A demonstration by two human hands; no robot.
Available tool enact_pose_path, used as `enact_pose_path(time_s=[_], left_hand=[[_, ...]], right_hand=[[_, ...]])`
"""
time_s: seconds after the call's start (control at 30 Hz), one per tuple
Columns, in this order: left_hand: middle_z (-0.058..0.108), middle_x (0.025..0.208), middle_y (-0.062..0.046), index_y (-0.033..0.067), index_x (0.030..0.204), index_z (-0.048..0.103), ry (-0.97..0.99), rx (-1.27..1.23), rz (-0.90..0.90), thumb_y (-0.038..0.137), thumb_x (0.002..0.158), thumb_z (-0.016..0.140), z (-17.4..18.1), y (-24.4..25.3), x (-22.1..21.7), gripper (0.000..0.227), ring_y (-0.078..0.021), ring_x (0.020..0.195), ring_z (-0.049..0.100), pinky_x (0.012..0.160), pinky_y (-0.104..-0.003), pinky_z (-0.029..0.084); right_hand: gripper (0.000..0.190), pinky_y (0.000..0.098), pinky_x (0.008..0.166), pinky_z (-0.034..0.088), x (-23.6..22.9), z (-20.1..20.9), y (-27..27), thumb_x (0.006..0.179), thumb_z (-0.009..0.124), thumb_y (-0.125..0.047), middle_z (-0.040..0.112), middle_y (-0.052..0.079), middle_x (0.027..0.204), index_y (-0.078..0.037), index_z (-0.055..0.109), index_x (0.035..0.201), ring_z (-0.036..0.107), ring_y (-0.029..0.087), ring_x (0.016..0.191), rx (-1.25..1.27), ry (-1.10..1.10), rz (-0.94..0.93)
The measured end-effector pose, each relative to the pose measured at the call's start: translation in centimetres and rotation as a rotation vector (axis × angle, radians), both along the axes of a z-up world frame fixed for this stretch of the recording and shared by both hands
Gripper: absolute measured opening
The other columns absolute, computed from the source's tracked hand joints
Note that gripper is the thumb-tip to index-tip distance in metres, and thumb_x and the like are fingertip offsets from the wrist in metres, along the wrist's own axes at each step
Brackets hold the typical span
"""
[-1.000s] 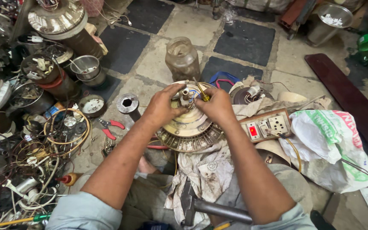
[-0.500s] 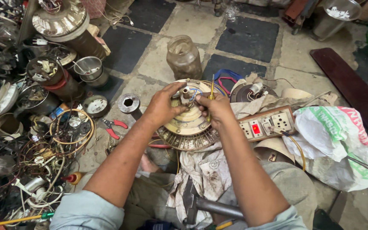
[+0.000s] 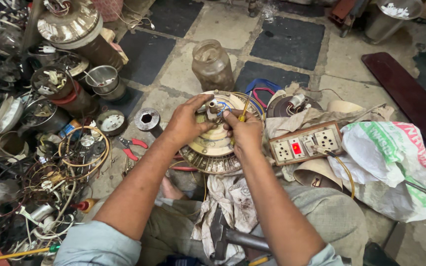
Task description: The person repairs a ceiling fan motor on the floor by connecting wires and using a screwdriver and a hammer to adjust internal components.
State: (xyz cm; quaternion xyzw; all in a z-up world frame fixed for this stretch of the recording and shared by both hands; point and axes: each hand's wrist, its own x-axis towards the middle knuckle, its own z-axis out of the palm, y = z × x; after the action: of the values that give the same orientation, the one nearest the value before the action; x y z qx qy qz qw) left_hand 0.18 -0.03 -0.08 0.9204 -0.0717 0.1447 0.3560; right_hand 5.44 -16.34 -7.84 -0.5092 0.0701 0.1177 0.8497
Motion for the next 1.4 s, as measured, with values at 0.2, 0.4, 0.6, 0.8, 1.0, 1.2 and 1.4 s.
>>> enact_pose_path(time_s=[0.2,0.4,0.6,0.8,1.0,1.2,1.4], left_hand=[[0.064,0.138,-0.017,0.0044,0.137,0.060,0.019,-0.027,-0.008,0.004,0.067,0.087,0.2,0.0,-0.1,0.074,-0.0315,0.128,0.062,0.108,-0.037,0.049],[0.063,0.139,-0.018,0.0033,0.136,0.059,0.002,-0.030,-0.019,0.004,0.067,0.088,0.0,0.2,0.1,0.075,-0.0323,0.129,0.061,0.109,-0.037,0.048],[0.063,0.140,-0.018,0.0029,0.137,0.059,0.020,-0.029,-0.007,0.005,0.067,0.087,0.2,0.2,0.0,0.076,-0.0322,0.129,0.061,0.109,-0.037,0.048],[0.063,0.139,-0.018,0.0027,0.137,0.059,0.024,-0.015,-0.019,0.006,0.067,0.089,0.2,0.3,0.3,0.076,-0.0316,0.129,0.061,0.109,-0.037,0.048],[0.062,0.140,-0.018,0.0032,0.137,0.059,0.036,-0.035,-0.025,0.008,0.065,0.090,0.3,0.5,0.4,0.078,-0.0309,0.129,0.062,0.108,-0.037,0.049],[0.063,0.140,-0.017,0.0043,0.137,0.060,0.047,-0.040,-0.019,0.008,0.067,0.090,0.4,0.4,0.4,0.077,-0.0306,0.128,0.062,0.108,-0.037,0.049],[0.063,0.139,-0.017,0.0041,0.137,0.059,0.033,-0.012,-0.019,0.009,0.065,0.091,0.5,0.2,0.5,0.079,-0.0316,0.128,0.062,0.108,-0.038,0.049]], right_hand=[[0.019,0.0229,0.044,0.044,-1.0,0.6,0.7,0.087,0.079,-0.008,0.070,0.005,0.074,0.002,0.071,0.100,0.062,0.011,0.054,-0.078,-0.030,-0.053],[0.018,0.0225,0.043,0.044,-1.4,1.1,0.7,0.087,0.079,-0.009,0.071,0.006,0.075,0.002,0.071,0.098,0.062,0.010,0.055,-0.114,-0.049,-0.053],[0.017,0.0224,0.043,0.045,-1.8,0.9,1.4,0.087,0.078,-0.008,0.071,0.006,0.073,0.002,0.072,0.098,0.063,0.010,0.055,-0.122,-0.063,-0.120],[0.020,0.0230,0.043,0.043,-1.2,0.8,0.6,0.088,0.078,-0.007,0.071,0.006,0.075,0.004,0.069,0.102,0.062,0.010,0.055,-0.093,-0.049,-0.021],[0.022,0.0242,0.042,0.042,-1.7,1.7,-0.1,0.086,0.078,-0.009,0.071,0.005,0.073,0.000,0.071,0.105,0.059,0.010,0.052,-0.261,-0.083,0.051],[0.018,0.0253,0.049,0.047,-1.0,0.8,0.0,0.088,0.078,-0.013,0.070,0.004,0.069,-0.001,0.073,0.100,0.060,0.009,0.052,-0.472,-0.255,0.049],[0.016,0.0286,0.049,0.046,-1.2,0.6,0.4,0.089,0.078,-0.016,0.069,0.005,0.067,-0.003,0.073,0.097,0.059,0.011,0.051,-0.572,-0.270,0.014]])
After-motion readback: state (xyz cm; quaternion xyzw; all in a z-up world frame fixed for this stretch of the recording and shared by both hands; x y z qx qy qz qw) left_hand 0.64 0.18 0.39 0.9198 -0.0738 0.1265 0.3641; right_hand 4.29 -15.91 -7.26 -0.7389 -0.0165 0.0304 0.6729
